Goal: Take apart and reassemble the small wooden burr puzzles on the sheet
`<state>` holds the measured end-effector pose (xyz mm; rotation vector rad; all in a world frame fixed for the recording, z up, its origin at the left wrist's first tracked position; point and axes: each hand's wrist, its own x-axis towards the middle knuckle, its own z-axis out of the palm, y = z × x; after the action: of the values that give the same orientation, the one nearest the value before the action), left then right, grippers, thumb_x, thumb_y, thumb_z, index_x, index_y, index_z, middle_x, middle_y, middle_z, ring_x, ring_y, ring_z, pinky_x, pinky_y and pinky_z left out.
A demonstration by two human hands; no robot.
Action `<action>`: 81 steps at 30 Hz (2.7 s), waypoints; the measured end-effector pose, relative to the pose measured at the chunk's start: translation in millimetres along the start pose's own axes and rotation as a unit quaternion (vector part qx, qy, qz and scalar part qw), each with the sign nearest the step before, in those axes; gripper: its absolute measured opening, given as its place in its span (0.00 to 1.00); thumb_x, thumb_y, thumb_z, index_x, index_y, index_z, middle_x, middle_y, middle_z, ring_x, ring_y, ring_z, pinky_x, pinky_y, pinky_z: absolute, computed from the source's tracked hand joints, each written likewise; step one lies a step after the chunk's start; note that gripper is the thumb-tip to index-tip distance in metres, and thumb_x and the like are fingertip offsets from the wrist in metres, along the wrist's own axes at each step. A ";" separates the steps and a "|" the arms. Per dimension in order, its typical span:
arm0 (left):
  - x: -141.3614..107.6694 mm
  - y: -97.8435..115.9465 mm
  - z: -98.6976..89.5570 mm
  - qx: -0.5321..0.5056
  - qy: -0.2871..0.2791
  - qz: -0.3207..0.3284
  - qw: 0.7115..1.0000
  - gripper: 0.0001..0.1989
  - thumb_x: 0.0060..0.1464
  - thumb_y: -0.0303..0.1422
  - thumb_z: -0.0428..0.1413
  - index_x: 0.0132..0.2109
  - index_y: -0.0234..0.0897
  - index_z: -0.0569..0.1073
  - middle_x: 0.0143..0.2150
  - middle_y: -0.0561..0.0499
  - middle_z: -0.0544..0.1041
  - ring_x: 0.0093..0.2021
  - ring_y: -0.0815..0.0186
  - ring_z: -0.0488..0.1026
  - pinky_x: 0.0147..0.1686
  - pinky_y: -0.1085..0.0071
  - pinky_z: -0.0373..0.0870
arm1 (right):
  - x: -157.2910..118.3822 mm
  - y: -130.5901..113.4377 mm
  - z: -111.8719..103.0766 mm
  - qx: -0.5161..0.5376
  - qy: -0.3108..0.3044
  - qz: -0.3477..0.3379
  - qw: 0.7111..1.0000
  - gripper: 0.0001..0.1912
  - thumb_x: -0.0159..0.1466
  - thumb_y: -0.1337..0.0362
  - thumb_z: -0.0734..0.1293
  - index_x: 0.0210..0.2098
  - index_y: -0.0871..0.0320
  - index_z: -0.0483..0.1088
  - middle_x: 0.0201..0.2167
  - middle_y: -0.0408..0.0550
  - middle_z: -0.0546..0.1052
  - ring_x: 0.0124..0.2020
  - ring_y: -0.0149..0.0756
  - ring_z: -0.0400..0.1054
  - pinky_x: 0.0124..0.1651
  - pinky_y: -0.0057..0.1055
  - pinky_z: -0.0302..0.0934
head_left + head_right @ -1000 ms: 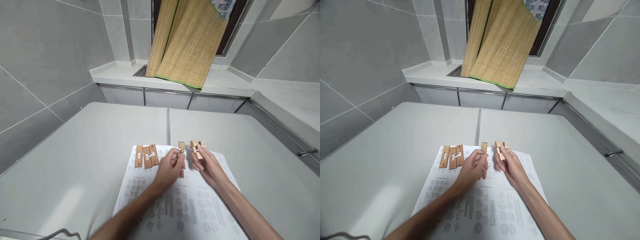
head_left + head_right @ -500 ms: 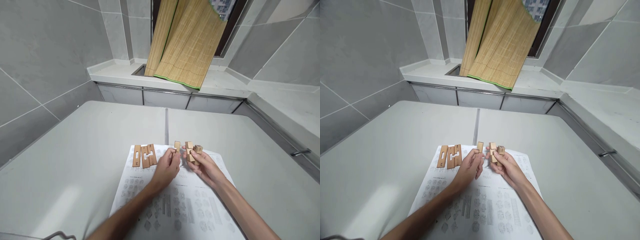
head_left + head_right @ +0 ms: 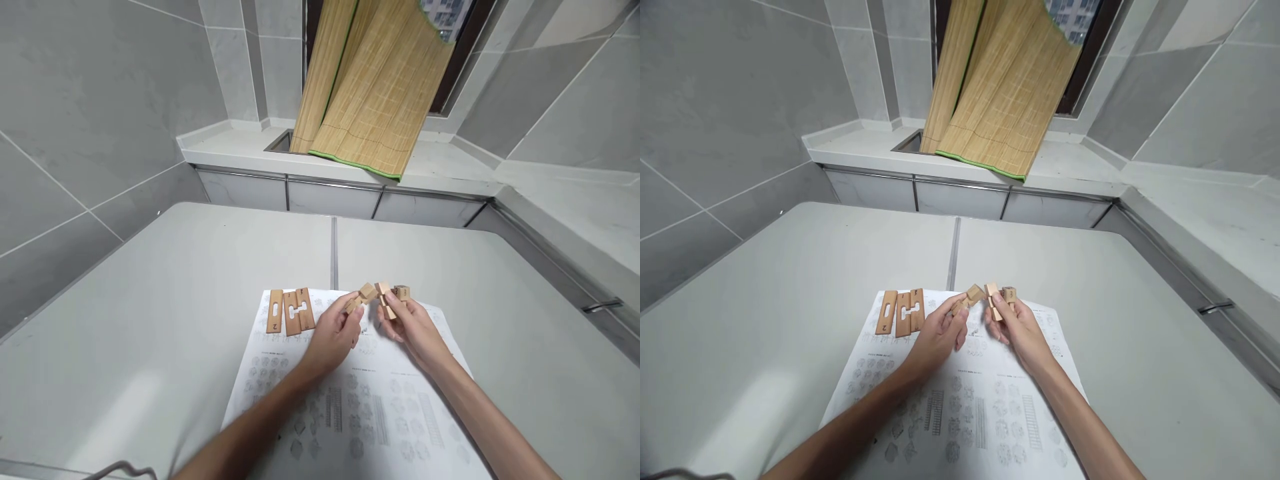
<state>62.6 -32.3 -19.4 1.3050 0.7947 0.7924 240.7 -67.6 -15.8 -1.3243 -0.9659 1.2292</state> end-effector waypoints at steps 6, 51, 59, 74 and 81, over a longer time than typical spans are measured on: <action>0.8 -2.8 -1.4 -0.003 -0.002 0.036 0.999 0.26 0.72 0.50 0.47 0.63 0.38 0.73 0.35 0.52 0.68 0.26 0.71 0.64 0.32 0.70 0.65 | 2.1 13.3 -5.1 -0.287 0.104 -0.132 0.943 0.25 0.71 0.41 0.65 0.27 0.52 0.66 0.22 0.42 0.68 0.26 0.37 0.60 0.31 0.33 0.54; 0.7 -3.1 0.2 -0.064 -0.035 -0.042 0.996 0.38 0.55 0.39 0.69 0.69 0.43 0.64 0.37 0.53 0.76 0.24 0.71 0.75 0.26 0.72 0.74 | -4.8 2.4 -9.5 0.002 -0.050 -0.089 0.995 0.16 0.69 0.47 0.72 0.47 0.51 0.73 0.25 0.37 0.63 0.25 0.30 0.55 0.28 0.28 0.53; -3.9 1.3 0.3 -0.050 -0.045 -0.041 0.997 0.37 0.55 0.38 0.69 0.68 0.43 0.65 0.36 0.54 0.76 0.26 0.71 0.73 0.29 0.71 0.75 | -7.4 -2.2 -3.2 -0.046 -0.037 -0.094 0.994 0.16 0.65 0.49 0.75 0.41 0.53 0.75 0.28 0.42 0.72 0.28 0.34 0.66 0.32 0.30 0.63; -6.4 3.3 1.6 0.058 -0.032 0.000 0.998 0.36 0.53 0.38 0.69 0.67 0.42 0.69 0.28 0.57 0.73 0.28 0.67 0.74 0.33 0.70 0.71 | -6.9 1.6 -3.6 -0.058 -0.039 -0.059 0.996 0.21 0.63 0.44 0.75 0.38 0.52 0.69 0.29 0.44 0.76 0.30 0.37 0.69 0.34 0.32 0.63; -7.5 3.5 0.6 0.087 -0.039 0.022 0.995 0.35 0.52 0.41 0.70 0.65 0.46 0.71 0.28 0.57 0.73 0.29 0.67 0.71 0.34 0.71 0.69 | -8.1 -2.7 -3.8 -0.062 -0.035 -0.049 0.996 0.22 0.64 0.42 0.73 0.32 0.54 0.69 0.24 0.41 0.69 0.26 0.33 0.61 0.30 0.29 0.55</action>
<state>59.1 -38.7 -15.5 1.5035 0.7875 0.7141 243.4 -75.8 -12.2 -1.3210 -1.1596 1.1626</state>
